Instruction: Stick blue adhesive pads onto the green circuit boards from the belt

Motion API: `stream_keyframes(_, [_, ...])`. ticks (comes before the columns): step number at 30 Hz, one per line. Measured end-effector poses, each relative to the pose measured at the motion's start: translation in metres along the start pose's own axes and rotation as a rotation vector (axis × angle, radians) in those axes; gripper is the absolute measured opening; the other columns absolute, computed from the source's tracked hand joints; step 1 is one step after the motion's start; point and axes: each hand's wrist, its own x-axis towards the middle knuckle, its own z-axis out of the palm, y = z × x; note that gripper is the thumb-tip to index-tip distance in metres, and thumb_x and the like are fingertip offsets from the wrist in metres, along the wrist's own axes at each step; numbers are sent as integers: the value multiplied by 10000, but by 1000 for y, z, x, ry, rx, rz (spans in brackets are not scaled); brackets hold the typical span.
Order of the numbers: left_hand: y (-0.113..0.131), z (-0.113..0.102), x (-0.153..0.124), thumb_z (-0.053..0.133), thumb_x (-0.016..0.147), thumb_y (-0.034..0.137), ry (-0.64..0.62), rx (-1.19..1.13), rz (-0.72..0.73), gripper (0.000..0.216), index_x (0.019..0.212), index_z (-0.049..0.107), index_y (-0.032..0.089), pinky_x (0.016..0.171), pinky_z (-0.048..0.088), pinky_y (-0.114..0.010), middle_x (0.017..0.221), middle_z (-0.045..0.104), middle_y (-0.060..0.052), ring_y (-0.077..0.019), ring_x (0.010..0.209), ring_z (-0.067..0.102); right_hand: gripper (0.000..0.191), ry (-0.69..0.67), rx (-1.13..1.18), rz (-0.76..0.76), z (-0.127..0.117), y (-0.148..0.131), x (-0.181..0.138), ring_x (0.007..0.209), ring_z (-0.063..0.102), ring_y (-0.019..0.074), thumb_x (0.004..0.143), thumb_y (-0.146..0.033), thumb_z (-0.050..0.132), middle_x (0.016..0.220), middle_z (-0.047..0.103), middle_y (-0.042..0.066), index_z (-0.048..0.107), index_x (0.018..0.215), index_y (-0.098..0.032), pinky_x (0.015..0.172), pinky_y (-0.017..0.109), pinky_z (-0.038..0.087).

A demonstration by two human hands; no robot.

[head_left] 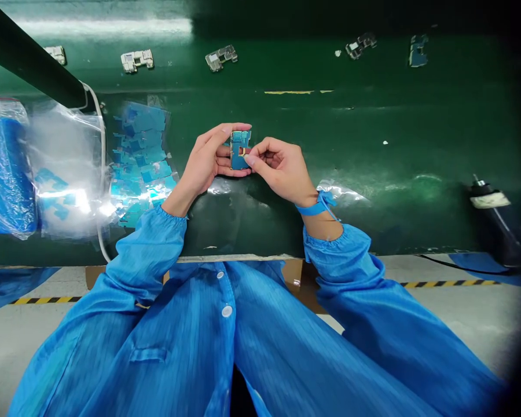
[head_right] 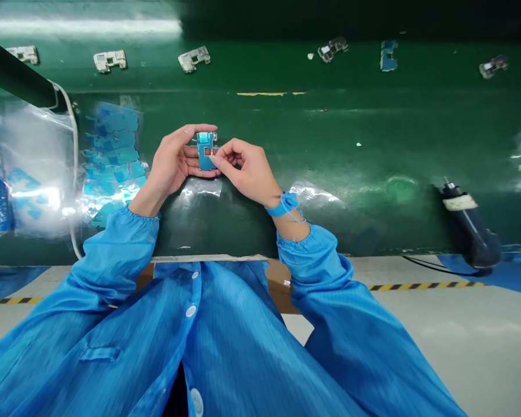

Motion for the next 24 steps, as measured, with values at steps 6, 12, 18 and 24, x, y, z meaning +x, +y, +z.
stream_keyframes(6, [5, 4, -3, 483, 1197, 461, 13, -3, -28, 474, 1462, 706, 138, 836, 734, -406, 1036, 821, -118, -276, 889, 855, 623, 13, -18, -20, 1, 3, -1, 767, 679, 169, 890, -827, 842, 872, 691, 34, 700, 921, -221, 756, 364, 615])
stream_keyframes(12, [7, 6, -4, 519, 1189, 492, 60, 7, -91, 477, 1483, 709, 167, 858, 737, -402, 1044, 818, -99, -290, 963, 858, 654, 8, -25, -39, 1, 8, -1, 786, 660, 160, 890, -851, 823, 893, 676, 37, 697, 936, -210, 750, 343, 612])
stream_keyframes(18, [6, 4, -3, 446, 1217, 397, 8, 7, -41, 485, 1531, 665, 99, 887, 726, -446, 1002, 804, -95, -273, 911, 858, 676, 3, -44, -38, 0, 10, 1, 793, 654, 158, 883, -867, 816, 890, 673, 41, 694, 943, -205, 742, 332, 605])
stream_keyframes(24, [5, 4, -2, 440, 1212, 421, 21, 23, -54, 493, 1520, 680, 120, 900, 724, -423, 1005, 808, -89, -284, 962, 857, 691, -3, -55, -1, -1, 8, 1, 814, 659, 161, 857, -878, 826, 904, 664, 38, 679, 937, -208, 795, 340, 651])
